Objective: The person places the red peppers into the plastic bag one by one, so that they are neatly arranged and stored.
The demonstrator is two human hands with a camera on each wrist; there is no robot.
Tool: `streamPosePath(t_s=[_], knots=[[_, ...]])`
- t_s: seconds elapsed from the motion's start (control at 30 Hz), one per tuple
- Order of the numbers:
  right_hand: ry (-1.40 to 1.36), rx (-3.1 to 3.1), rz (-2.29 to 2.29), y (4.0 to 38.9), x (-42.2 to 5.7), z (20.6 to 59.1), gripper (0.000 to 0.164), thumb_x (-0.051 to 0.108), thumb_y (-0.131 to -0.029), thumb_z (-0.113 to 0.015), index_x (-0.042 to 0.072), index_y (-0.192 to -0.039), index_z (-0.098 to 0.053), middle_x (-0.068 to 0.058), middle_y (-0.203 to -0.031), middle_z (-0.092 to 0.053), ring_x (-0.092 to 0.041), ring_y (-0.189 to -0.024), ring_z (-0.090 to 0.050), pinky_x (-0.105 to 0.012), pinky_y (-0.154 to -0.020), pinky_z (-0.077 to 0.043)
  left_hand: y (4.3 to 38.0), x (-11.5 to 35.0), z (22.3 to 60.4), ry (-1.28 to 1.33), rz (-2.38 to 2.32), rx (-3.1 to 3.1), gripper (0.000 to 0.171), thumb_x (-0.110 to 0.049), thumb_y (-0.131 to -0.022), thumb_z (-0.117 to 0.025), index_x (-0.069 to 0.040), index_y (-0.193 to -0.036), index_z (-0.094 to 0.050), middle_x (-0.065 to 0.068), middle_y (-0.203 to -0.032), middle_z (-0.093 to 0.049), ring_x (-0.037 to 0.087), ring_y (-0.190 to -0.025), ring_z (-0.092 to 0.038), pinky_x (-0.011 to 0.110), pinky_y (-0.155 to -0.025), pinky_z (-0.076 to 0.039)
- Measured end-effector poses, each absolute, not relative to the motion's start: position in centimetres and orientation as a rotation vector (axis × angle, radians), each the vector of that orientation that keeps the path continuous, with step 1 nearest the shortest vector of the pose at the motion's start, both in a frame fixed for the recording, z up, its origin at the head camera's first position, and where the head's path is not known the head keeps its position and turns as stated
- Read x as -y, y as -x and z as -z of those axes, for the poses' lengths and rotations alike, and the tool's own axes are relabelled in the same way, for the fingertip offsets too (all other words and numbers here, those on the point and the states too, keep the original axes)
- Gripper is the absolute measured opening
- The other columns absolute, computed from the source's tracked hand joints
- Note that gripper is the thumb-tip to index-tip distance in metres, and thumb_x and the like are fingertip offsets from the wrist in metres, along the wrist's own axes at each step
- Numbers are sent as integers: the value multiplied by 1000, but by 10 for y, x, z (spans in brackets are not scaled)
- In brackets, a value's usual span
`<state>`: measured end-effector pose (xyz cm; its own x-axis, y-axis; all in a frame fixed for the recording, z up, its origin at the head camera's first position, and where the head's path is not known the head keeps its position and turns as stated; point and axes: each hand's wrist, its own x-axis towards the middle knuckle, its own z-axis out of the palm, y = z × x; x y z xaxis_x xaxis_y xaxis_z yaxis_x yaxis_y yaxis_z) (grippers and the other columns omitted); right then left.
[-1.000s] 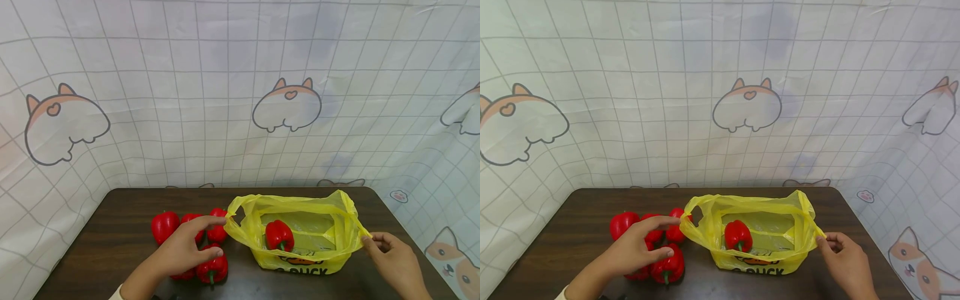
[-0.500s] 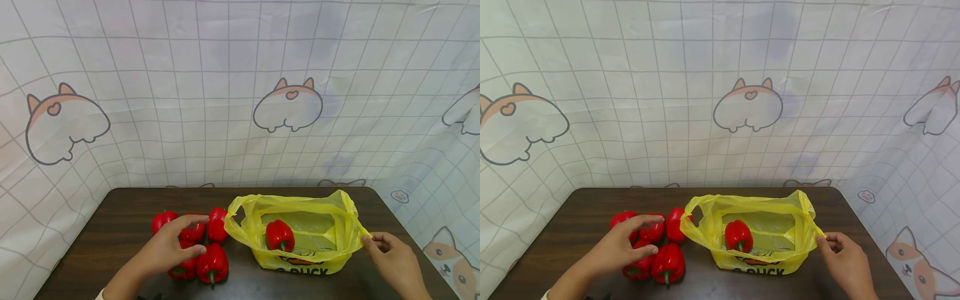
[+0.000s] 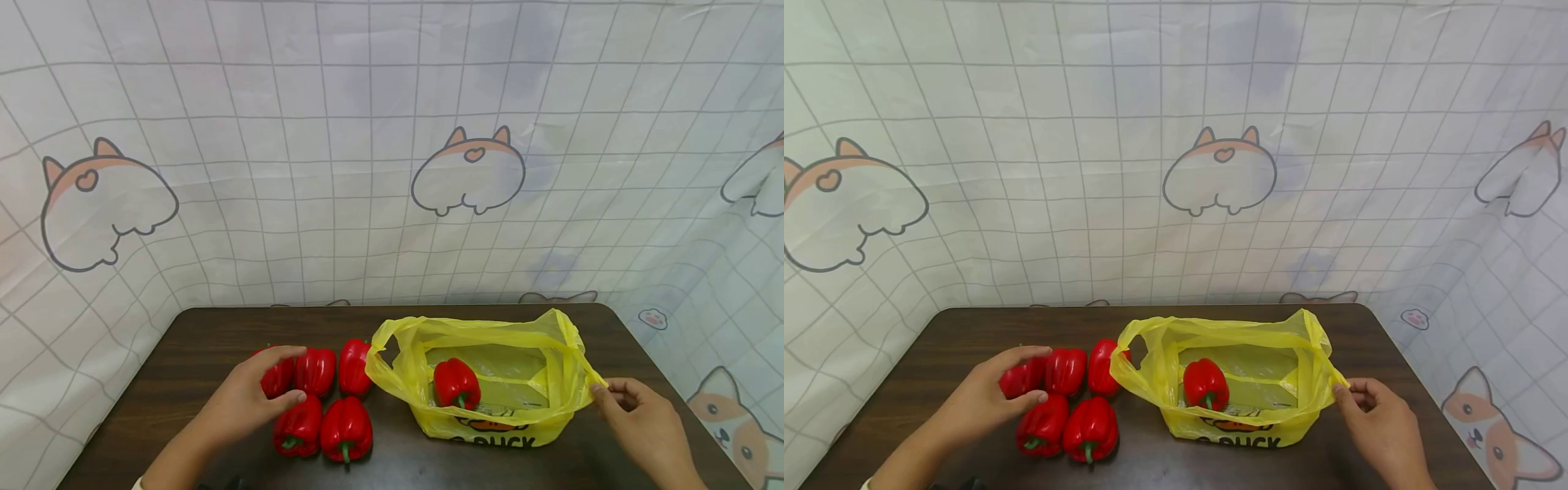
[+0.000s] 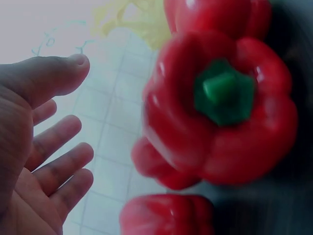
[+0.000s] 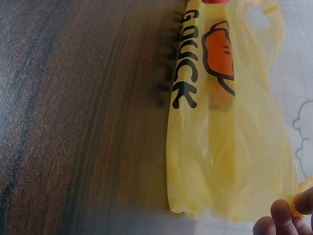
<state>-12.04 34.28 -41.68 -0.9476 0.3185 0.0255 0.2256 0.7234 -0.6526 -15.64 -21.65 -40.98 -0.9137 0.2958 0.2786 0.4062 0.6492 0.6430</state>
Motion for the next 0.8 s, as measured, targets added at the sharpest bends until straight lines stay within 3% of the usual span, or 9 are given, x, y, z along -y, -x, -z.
streamPosePath(t_s=[0.33,0.8], knots=[[426,2780,-1022,120,-342,417,54,51,-103,-55,0,-117,-67,-4,-88,-74,-15,-73,-64,-32,-57,-48,160,236,415,497,1114,2734,63,-17,-82,-88,-15,-139,-61,7,-137,-62,38,-126,-57,61,-98,-49],[400,2768,-999,119,-342,419,53,49,-103,-56,-1,-116,-67,-4,-86,-74,-15,-70,-64,-32,-56,-48,173,258,432,552,978,2682,68,-13,-79,-90,-7,-138,-59,11,-139,-60,36,-127,-56,58,-99,-48]])
